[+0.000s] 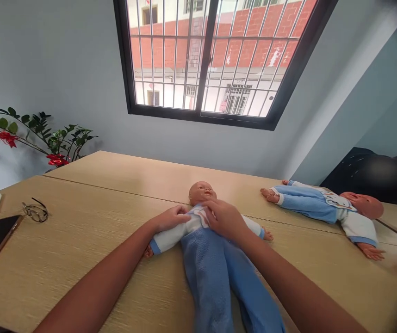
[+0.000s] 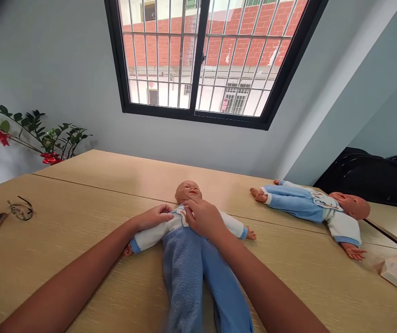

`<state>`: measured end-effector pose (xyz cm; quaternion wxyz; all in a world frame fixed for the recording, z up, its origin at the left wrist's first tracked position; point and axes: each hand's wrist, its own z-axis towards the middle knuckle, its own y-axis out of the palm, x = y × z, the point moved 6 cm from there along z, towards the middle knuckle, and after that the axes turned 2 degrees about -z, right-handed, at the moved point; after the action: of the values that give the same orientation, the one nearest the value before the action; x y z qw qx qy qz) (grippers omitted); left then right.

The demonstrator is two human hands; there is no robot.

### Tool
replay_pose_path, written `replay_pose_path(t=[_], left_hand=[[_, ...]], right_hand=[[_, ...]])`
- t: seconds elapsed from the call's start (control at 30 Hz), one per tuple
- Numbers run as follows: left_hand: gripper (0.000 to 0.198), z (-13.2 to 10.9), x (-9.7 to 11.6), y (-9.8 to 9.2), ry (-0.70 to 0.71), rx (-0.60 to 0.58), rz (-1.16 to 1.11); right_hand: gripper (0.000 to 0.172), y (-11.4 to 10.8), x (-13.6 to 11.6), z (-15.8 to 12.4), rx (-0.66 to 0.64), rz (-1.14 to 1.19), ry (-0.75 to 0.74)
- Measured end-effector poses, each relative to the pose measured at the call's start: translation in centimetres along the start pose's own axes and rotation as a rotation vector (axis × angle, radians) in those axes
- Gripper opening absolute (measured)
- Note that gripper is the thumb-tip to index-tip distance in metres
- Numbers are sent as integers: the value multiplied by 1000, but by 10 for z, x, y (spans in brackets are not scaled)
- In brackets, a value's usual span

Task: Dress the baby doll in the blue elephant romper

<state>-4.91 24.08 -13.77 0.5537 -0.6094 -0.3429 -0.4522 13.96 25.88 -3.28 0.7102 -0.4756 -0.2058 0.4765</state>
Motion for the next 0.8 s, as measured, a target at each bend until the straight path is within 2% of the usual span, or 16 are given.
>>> replay_pose_path(t=[0.1, 0.2, 0.37, 0.5, 0.63, 0.8], left_hand=[[33, -5, 7, 2, 25, -18, 26], [30, -11, 14, 1, 65, -36, 32], [36, -23, 18, -6, 104, -56, 6], [39, -26, 20, 0, 137, -83, -1], [40, -26, 24, 7, 182, -66, 7], [43, -29, 31, 13, 261, -24, 28]], right_hand=[[35, 33, -6, 42, -167, 129, -31], [40, 58, -1, 58, -329, 172, -33], [28, 59, 1, 51, -512, 231, -122], [20, 55, -6, 45, -673, 207, -242], [19, 53, -5, 46, -653, 104, -250], [26, 36, 18, 45, -470, -23, -148]])
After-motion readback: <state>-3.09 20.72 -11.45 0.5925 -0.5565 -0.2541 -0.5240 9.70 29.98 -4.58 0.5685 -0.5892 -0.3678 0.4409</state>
